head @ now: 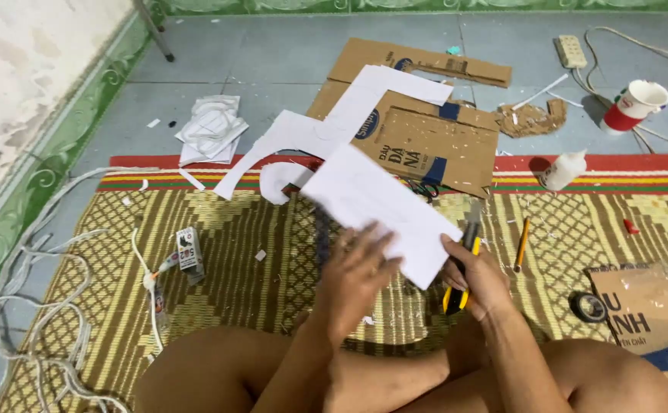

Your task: Cutting out paper and cardboard templates using a utility knife and marking them with a pencil for a DIY project.

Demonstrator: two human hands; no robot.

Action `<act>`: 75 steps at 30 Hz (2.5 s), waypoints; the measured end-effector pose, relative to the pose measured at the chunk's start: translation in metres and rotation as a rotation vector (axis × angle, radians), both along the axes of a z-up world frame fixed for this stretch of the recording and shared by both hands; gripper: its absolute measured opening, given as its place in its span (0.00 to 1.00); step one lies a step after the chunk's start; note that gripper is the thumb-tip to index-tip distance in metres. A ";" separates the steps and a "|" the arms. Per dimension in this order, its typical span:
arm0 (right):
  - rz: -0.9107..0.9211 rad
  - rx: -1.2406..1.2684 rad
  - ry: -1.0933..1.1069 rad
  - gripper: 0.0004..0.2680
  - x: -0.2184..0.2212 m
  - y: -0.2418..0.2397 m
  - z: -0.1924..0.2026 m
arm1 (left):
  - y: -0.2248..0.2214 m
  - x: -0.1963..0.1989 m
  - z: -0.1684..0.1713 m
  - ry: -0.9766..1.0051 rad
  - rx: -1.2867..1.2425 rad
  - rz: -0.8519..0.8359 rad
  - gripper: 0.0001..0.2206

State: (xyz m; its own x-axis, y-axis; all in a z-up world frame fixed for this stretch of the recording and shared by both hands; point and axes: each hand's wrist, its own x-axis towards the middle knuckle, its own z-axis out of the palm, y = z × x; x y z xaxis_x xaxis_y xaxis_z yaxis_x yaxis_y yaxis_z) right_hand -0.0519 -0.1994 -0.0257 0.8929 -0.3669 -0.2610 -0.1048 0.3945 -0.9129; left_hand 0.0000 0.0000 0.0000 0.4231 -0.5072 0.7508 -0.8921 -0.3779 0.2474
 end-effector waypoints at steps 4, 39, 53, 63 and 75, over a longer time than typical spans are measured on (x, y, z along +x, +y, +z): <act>-0.122 -0.019 0.067 0.13 0.003 0.005 0.018 | 0.026 0.016 -0.006 0.048 -0.118 0.361 0.31; -0.092 -0.592 0.061 0.05 0.041 0.085 0.047 | 0.184 0.049 0.044 0.831 -0.418 0.269 0.09; -0.082 0.081 0.154 0.05 0.074 0.147 -0.041 | 0.078 0.083 0.077 0.626 -0.649 0.395 0.13; -0.088 -0.173 -0.001 0.06 0.050 0.079 0.083 | 0.049 0.051 0.092 -0.098 -0.349 0.191 0.18; 0.150 -0.318 0.121 0.07 0.036 0.031 0.144 | 0.014 0.023 0.091 -0.152 -0.083 0.163 0.08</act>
